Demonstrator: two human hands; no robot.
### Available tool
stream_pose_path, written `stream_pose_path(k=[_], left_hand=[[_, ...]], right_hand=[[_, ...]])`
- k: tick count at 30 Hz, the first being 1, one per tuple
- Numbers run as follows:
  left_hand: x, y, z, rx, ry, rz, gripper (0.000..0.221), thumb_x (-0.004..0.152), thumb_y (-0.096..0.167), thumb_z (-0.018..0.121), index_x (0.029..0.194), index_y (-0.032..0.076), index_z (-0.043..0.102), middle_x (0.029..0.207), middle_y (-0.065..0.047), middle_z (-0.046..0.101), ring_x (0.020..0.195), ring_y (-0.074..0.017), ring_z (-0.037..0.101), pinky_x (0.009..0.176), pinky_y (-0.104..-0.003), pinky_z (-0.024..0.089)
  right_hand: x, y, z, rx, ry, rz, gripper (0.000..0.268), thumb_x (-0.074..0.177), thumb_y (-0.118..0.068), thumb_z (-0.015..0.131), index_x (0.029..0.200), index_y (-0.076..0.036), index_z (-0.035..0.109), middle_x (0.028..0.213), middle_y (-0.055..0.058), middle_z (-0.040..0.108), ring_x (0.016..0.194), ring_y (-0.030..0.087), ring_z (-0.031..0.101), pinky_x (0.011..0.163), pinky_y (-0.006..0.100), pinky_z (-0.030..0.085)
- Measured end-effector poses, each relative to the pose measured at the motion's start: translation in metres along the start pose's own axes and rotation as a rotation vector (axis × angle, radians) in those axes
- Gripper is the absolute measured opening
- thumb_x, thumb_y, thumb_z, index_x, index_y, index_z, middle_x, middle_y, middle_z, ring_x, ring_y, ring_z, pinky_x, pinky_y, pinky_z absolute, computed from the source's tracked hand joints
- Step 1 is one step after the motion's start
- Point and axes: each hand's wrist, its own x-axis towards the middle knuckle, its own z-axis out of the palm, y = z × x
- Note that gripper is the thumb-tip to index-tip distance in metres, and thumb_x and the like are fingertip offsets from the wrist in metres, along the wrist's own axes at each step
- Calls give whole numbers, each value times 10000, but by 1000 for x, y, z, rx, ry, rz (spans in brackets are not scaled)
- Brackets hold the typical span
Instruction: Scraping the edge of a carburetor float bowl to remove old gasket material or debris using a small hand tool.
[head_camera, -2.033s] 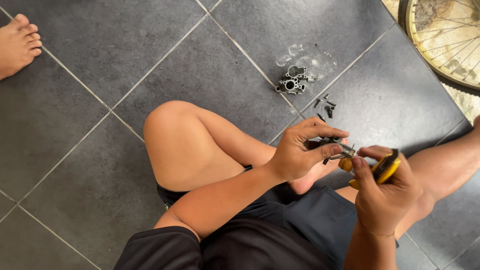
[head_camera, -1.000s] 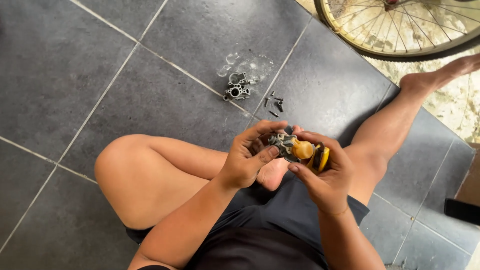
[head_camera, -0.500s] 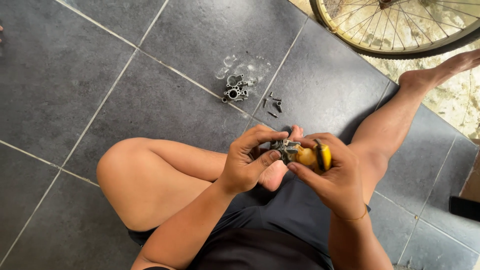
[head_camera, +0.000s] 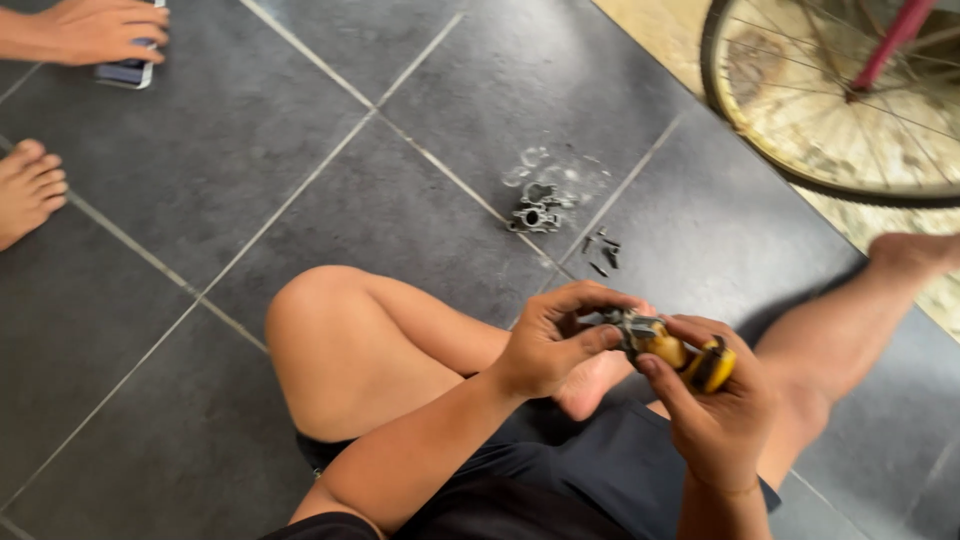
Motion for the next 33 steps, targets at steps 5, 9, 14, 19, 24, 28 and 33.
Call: stream_pose_path(k=[5,9,14,19,24,28,33], left_hand=[[5,10,-4,-96,-138,-112,402,1054,143,652,1444,68,591,1278,-53,673,1230,-155,635,1119,-330,540],[13,39,1,-125,-218,-158,545,993,125,715,1504,69,534,1362,-56,629,1300,-187,635,1169,-322,529],[48,45,6,-25,-109,-42,399,976,153,747,1350,84,628,1185,-31,695,1095,-87,668,977,-225,577],[80,45,-22,-153,-4,-14,355,992,113,707,1323,33,606,1261,-129,664,1038,-248,689,828,-396,653],[78,18,-68,-283,117,-86,364,985,109,693,1321,40,569,1172,-153,650,1028,-283,670,838,-516,644],[73,32,-78,-182,72,-127,393,1002,125,679,1371,22,591,1201,-135,680,1064,-265,699,859,-413,650],[83,43,-98,-182,17,-140,502,990,132,712,1449,-2,560,1085,-120,695,996,-220,704,902,-379,640]], right_hand=[[8,-7,1,-13,34,-54,307,855,76,758,1142,105,652,1092,227,682,1021,268,684,932,297,568],[25,-18,1,-25,0,-101,306,876,64,754,1162,105,655,1064,205,677,976,246,672,890,284,543],[47,-29,5,-89,118,-277,390,899,81,742,1251,190,618,1314,362,616,1172,331,624,804,282,535],[48,-23,25,130,260,-216,381,998,-126,595,1244,163,572,1230,309,559,925,290,621,647,245,457],[61,34,29,714,-67,-118,274,949,-183,660,1121,30,665,911,190,650,614,195,635,611,267,591],[79,41,50,975,-301,-18,245,994,-139,680,1168,34,677,890,197,640,595,227,603,614,313,520],[90,45,88,1011,-303,19,241,979,-138,691,1137,44,675,851,207,641,594,214,586,530,277,497]])
